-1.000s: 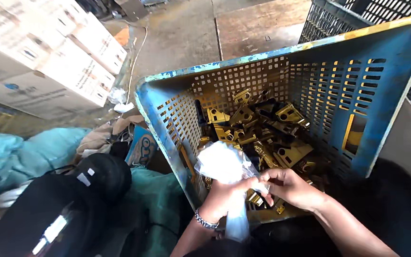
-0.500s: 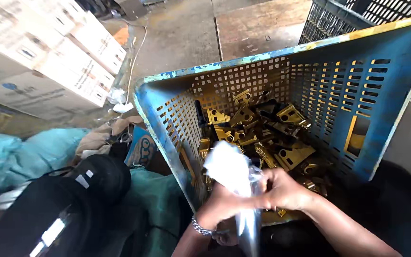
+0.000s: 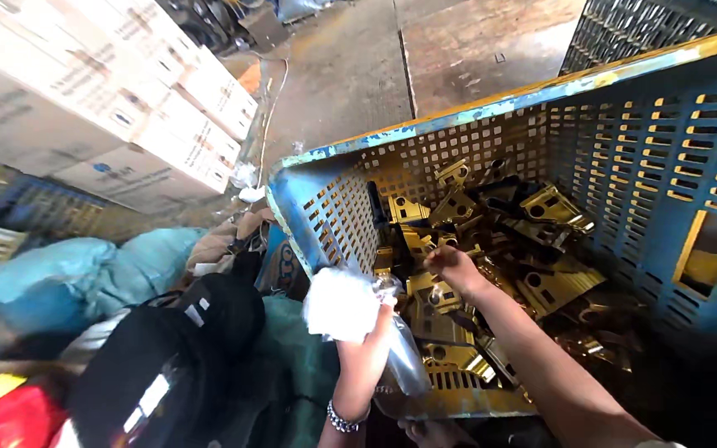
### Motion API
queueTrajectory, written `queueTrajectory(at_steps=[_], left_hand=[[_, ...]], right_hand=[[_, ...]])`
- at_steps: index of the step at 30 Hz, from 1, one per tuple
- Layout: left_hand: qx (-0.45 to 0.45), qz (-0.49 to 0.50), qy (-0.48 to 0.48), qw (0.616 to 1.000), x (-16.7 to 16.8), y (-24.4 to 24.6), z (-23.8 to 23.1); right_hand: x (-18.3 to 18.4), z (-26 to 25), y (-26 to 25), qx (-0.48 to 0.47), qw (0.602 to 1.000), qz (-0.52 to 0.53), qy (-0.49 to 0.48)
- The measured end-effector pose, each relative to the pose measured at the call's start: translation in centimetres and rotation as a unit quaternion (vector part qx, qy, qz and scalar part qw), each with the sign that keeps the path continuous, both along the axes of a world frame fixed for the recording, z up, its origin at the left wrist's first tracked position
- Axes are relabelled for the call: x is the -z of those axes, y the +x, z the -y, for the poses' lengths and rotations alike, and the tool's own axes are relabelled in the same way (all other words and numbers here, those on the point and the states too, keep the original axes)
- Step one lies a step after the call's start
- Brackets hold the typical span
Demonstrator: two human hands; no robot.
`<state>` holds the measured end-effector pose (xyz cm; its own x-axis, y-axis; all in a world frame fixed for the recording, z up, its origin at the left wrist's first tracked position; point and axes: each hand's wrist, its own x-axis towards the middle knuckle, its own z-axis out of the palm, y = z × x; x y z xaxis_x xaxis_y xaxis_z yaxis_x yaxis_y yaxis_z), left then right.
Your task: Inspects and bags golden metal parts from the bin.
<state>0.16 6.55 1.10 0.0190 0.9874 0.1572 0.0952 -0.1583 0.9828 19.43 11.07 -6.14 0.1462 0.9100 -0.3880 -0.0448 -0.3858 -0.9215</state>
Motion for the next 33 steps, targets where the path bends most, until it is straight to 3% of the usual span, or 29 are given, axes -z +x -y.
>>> queueTrajectory(at_steps=[4, 7, 10, 14, 16, 18, 20, 22, 24, 26, 28, 31, 33], left_hand=[[0.044, 0.009, -0.03, 0.999, 0.3, 0.4, 0.1], [0.108, -0.009, -0.07, 0.992, 0.6, 0.4, 0.4], [0.124, 0.016, -0.123, 0.984, -0.1, 0.7, 0.8], [0.066, 0.109, -0.174, 0.976, -1.4, 1.5, 1.0], [0.012, 0.097, -0.146, 0.984, -1.4, 1.2, 1.0], [0.01, 0.058, -0.118, 0.991, -0.7, 0.9, 1.0], [0.059, 0.026, -0.144, 0.987, 0.2, 1.3, 1.1], [0.133, -0.013, -0.205, 0.97, 0.6, 2.2, 1.8], [0.186, -0.028, -0.223, 0.957, 0.8, 2.5, 2.4], [0.224, -0.024, -0.179, 0.958, 1.1, 2.0, 2.6], [0.228, -0.017, -0.133, 0.964, 1.0, 1.4, 2.6], [0.186, -0.011, -0.182, 0.966, -0.5, 1.3, 2.4], [0.206, 0.021, -0.185, 0.961, -0.3, 1.8, 2.4]], right_hand=[[0.5, 0.9, 1.5, 0.019, 0.991, 0.129, -0.024], [0.5, 0.6, 3.4, 0.021, 0.957, 0.289, -0.029], [0.3, -1.3, 5.6, -0.088, 0.924, 0.359, -0.096], [1.3, -3.7, 6.7, -0.261, 0.867, 0.408, -0.121], [0.2, -3.1, 7.0, -0.279, 0.87, 0.394, -0.098], [-1.5, -0.2, 6.7, -0.205, 0.927, 0.31, -0.045], [-2.7, 4.6, 4.3, -0.109, 0.98, 0.152, 0.064], [-3.0, 8.5, 1.0, -0.121, 0.982, 0.038, 0.142], [-3.7, 10.2, -0.1, -0.224, 0.961, 0.052, 0.15], [-4.6, 10.1, 1.2, -0.282, 0.952, 0.065, 0.096], [-5.1, 9.6, 3.1, -0.245, 0.966, 0.044, 0.072], [-5.4, 8.9, 3.5, -0.145, 0.984, 0.068, 0.084], [-6.0, 9.4, 1.6, -0.199, 0.966, 0.106, 0.129]])
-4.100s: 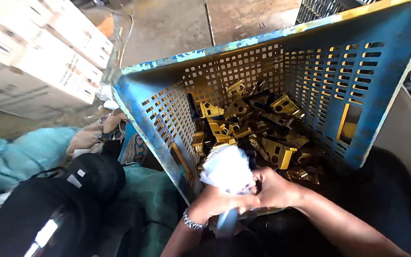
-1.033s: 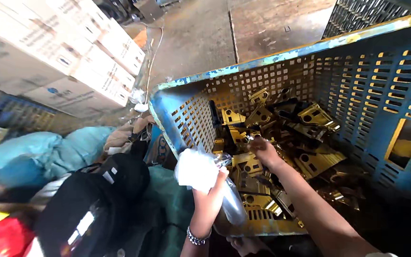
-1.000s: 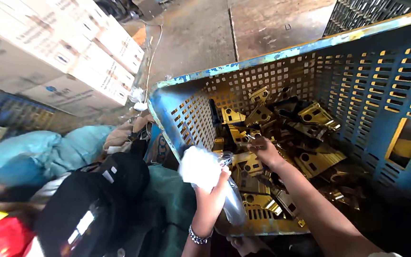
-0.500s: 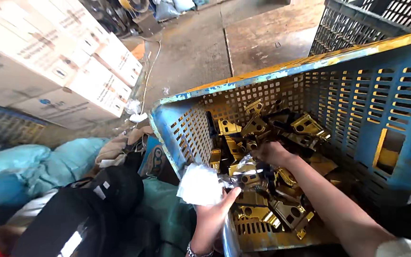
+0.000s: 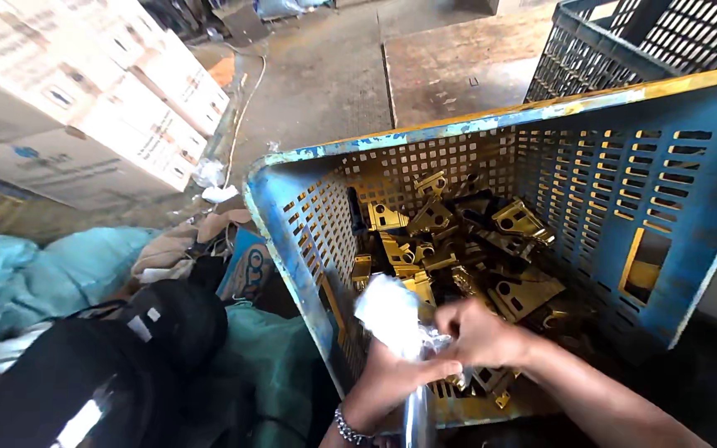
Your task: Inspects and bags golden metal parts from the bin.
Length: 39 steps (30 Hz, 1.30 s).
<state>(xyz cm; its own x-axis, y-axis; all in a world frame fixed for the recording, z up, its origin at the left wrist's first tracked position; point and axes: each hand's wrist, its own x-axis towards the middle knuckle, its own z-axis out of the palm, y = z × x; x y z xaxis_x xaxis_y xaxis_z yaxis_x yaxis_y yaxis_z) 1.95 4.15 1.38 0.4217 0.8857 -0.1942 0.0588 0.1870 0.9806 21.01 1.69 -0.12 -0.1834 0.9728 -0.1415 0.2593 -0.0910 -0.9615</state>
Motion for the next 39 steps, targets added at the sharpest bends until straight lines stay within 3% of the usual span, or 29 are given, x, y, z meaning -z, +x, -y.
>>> queueTrajectory(at_steps=[2, 4, 6, 8, 9, 11, 14, 20, 22, 24, 25, 27, 29, 30, 32, 35, 39], left_hand=[[0.006, 0.01, 0.03, 0.999, 0.9, -0.3, 0.2], [-0.024, -0.062, 0.122, 0.99, 1.6, -1.4, 0.0], [-0.036, -0.212, 0.206, 0.955, 1.6, -2.6, -0.4], [-0.071, -0.276, 0.241, 0.928, 0.6, -2.8, -0.5], [-0.111, -0.257, 0.26, 0.924, 0.6, -2.8, -0.5], [-0.182, -0.163, 0.275, 0.93, 1.0, -2.5, -0.9], [-0.203, -0.102, 0.217, 0.949, 1.1, -2.1, -1.1], [-0.21, -0.076, 0.162, 0.961, 1.0, -0.7, -1.5], [-0.207, -0.061, 0.179, 0.96, 1.1, -0.6, -1.6], [-0.204, -0.059, 0.188, 0.959, 1.1, -0.4, -1.6], [-0.2, -0.061, 0.189, 0.96, 1.2, -0.3, -1.6], [-0.188, -0.057, 0.19, 0.962, 1.4, -0.2, -1.6], [-0.17, -0.056, 0.198, 0.964, 1.2, 0.0, -1.5], [-0.16, -0.061, 0.206, 0.963, 1.1, -0.1, -1.4], [-0.144, -0.067, 0.215, 0.964, 0.9, -0.1, -1.4], [-0.12, -0.07, 0.204, 0.969, 0.9, 0.4, -0.8], [-0.039, -0.054, 0.236, 0.969, 0.7, 1.1, -0.1]], right_hand=[[-0.4, 0.3, -0.9, -0.099, 0.995, 0.015, 0.015], [-0.6, -1.0, 0.5, -0.147, 0.989, -0.016, -0.026], [-0.5, -3.0, 2.5, -0.112, 0.992, -0.041, -0.038], [1.0, -5.6, 3.3, -0.019, 0.996, -0.077, -0.032], [2.3, -6.9, 3.3, 0.032, 0.996, -0.078, -0.039], [5.6, -9.9, 2.4, 0.105, 0.988, 0.049, -0.099], [8.9, -12.1, -0.5, 0.071, 0.957, 0.207, -0.192], [5.9, -9.0, 1.0, -0.022, 0.942, 0.309, -0.13], [5.2, -5.2, 2.6, 0.052, 0.966, 0.242, -0.081], [4.7, -0.9, 4.1, 0.199, 0.977, 0.041, -0.059], [3.9, 0.9, 4.6, 0.254, 0.962, -0.085, -0.06], [2.3, 3.6, 5.4, 0.236, 0.933, -0.271, -0.011], [1.3, 5.9, 5.9, 0.09, 0.93, -0.351, 0.06], [0.7, 7.2, 5.4, 0.02, 0.929, -0.363, 0.075], [-0.3, 9.8, 4.0, -0.015, 0.935, -0.348, 0.063], [-0.2, 9.8, 4.1, 0.082, 0.969, -0.222, 0.073], [-1.1, 6.8, 2.2, 0.135, 0.97, -0.195, -0.044]])
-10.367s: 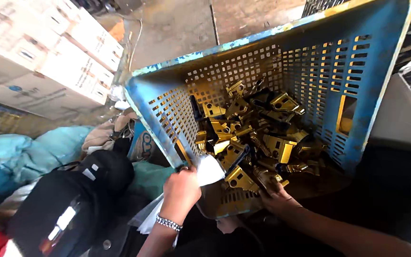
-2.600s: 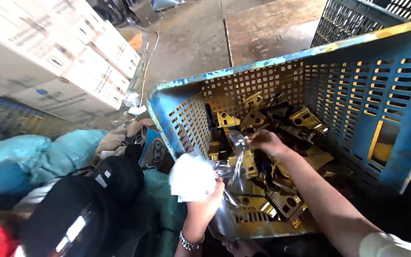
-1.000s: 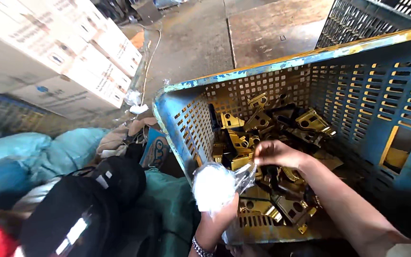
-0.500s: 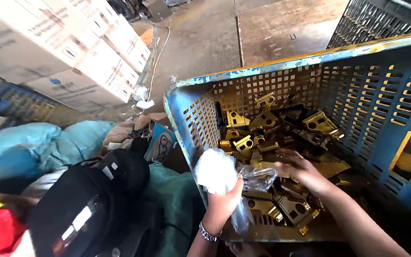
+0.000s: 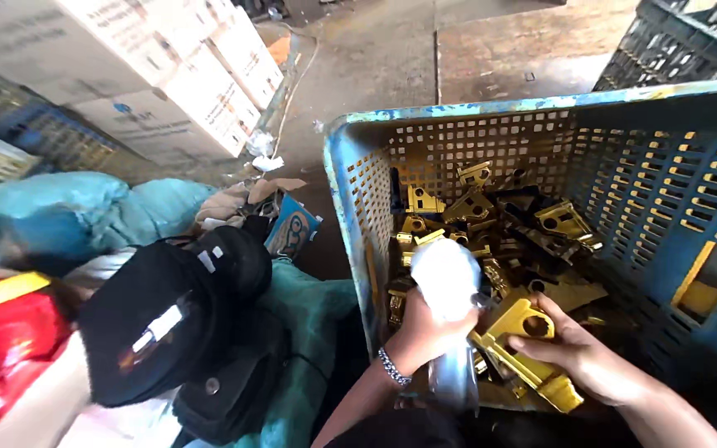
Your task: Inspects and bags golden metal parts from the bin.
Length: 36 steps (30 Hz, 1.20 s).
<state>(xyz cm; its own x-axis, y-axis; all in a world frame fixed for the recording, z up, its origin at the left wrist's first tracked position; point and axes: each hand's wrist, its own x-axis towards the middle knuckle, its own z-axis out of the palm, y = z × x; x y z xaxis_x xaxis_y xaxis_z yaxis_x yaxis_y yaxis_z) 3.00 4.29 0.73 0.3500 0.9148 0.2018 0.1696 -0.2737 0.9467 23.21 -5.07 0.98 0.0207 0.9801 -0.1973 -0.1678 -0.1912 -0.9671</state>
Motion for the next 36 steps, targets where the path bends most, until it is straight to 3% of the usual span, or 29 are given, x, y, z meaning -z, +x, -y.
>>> queueTrajectory(at_steps=[2, 4, 6, 7, 10, 15, 17, 19, 21, 23, 25, 26, 28, 30, 32, 34, 36], left_hand=[[-0.002, 0.004, 0.006, 1.0, -0.3, -0.1, -0.3], [-0.008, 0.016, -0.064, 0.998, -0.9, 0.0, -0.2], [-0.012, 0.048, -0.161, 0.986, -1.2, 0.2, 0.1], [-0.017, 0.062, -0.194, 0.979, -1.0, 0.1, 0.2], [-0.02, 0.049, -0.206, 0.977, -0.1, -0.1, 0.3], [0.0, -0.004, -0.086, 0.996, 1.2, 0.1, 0.5], [0.043, -0.082, 0.073, 0.993, 2.0, 0.1, 0.2], [0.081, -0.173, 0.175, 0.966, 1.7, 0.5, 0.1], [0.077, -0.158, 0.143, 0.974, 2.2, 1.1, 0.3], [0.001, -0.081, 0.035, 0.996, 2.9, 1.5, 0.3], [-0.086, -0.016, -0.07, 0.994, 2.3, 1.5, 0.1], [-0.092, -0.001, -0.077, 0.993, 1.9, 1.5, 0.2], [0.004, -0.021, -0.003, 1.0, 1.4, 1.4, 1.6], [0.145, -0.012, 0.083, 0.986, 1.7, 1.5, 2.2], [0.169, 0.044, 0.076, 0.982, 1.8, 1.3, 1.9], [0.11, 0.097, -0.006, 0.989, 0.8, 0.4, 1.6], [0.067, 0.104, -0.066, 0.99, 0.0, -0.4, 1.1]], right_hand=[[1.1, -1.1, -1.4, 0.083, 0.983, 0.143, 0.078], [2.9, -2.1, -2.3, 0.122, 0.906, 0.344, 0.215], [4.8, -2.3, -3.2, 0.076, 0.825, 0.467, 0.308], [5.6, -2.1, -3.7, 0.05, 0.807, 0.492, 0.323], [6.1, -1.8, -4.0, -0.013, 0.799, 0.53, 0.285], [4.0, -1.8, -4.1, -0.107, 0.8, 0.571, 0.148], [2.5, -2.9, -3.6, -0.194, 0.837, 0.512, 0.005], [1.7, -4.4, -2.5, -0.197, 0.889, 0.4, -0.104], [1.6, -5.1, -2.0, -0.124, 0.942, 0.293, -0.104], [1.1, -5.3, -1.4, -0.09, 0.975, 0.179, -0.092], [1.1, -4.5, -1.0, -0.032, 0.995, 0.066, -0.066], [1.1, -4.2, -1.2, 0.027, 0.997, 0.03, -0.059], [1.5, -4.1, -2.0, 0.128, 0.99, -0.004, -0.059], [1.5, -3.8, -2.4, 0.127, 0.99, -0.008, -0.065], [0.4, -2.7, -1.3, 0.1, 0.993, 0.004, -0.06], [-0.4, -0.5, 2.2, 0.157, 0.984, -0.058, 0.064], [-0.2, 0.0, 6.3, 0.203, 0.91, -0.258, 0.254]])
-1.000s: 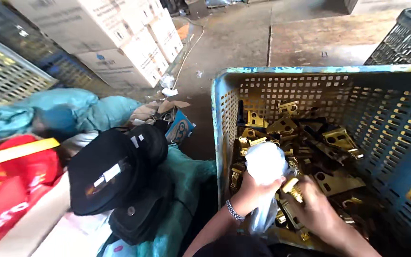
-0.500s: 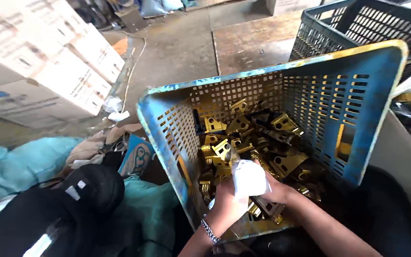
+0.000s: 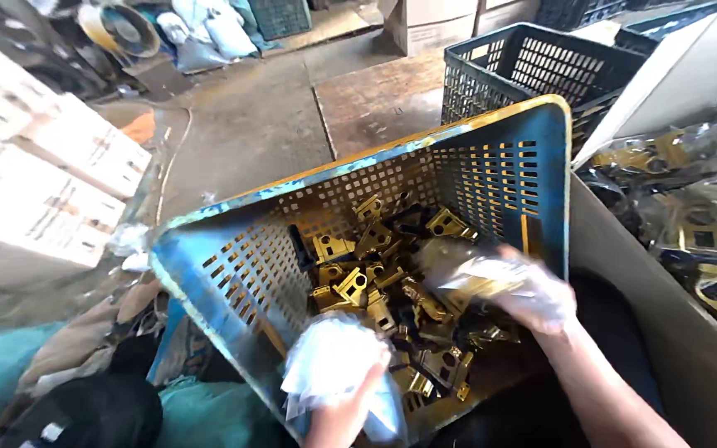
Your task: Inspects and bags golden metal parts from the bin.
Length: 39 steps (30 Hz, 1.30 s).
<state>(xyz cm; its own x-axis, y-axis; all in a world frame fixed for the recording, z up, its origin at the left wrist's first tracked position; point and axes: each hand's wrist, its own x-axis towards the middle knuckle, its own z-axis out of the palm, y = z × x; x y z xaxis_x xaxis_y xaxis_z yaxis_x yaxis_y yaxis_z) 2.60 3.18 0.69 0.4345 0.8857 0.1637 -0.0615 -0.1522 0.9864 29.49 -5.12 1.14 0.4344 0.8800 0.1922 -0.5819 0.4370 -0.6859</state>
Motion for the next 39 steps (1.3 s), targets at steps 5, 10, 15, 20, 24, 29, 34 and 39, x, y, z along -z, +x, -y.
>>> queueTrajectory(at_steps=[5, 10, 15, 20, 24, 29, 34, 39], left_hand=[[0.049, -0.076, 0.12, 0.989, 1.9, 1.4, 0.8], [0.03, -0.116, 0.164, 0.979, 1.1, 0.9, 0.2], [0.09, -0.118, 0.108, 0.983, 1.8, 0.7, 0.3], [0.07, -0.079, 0.045, 0.993, 1.3, 1.2, 1.0], [0.065, -0.128, 0.117, 0.983, 1.5, 1.1, 0.9], [0.072, -0.141, 0.097, 0.983, 1.8, 1.3, 0.9], [-0.131, -0.19, 0.17, 0.958, 0.4, -0.8, -3.8], [0.123, -0.069, -0.089, 0.986, -3.2, 1.9, -0.6]], right_hand=[[0.4, -1.3, -4.4, -0.182, 0.95, 0.193, -0.163], [1.0, -1.3, -6.5, -0.188, 0.927, 0.207, -0.248], [2.3, -0.3, -7.8, -0.232, 0.916, 0.183, -0.274], [2.3, 0.5, -6.8, -0.283, 0.9, 0.142, -0.299], [2.1, 0.3, -6.5, -0.264, 0.9, 0.217, -0.27], [2.7, 0.5, -6.0, -0.316, 0.876, 0.228, -0.284], [1.7, -0.4, -5.7, -0.172, 0.911, 0.208, -0.31], [-1.6, -1.8, -7.5, -0.263, 0.865, 0.365, -0.223]])
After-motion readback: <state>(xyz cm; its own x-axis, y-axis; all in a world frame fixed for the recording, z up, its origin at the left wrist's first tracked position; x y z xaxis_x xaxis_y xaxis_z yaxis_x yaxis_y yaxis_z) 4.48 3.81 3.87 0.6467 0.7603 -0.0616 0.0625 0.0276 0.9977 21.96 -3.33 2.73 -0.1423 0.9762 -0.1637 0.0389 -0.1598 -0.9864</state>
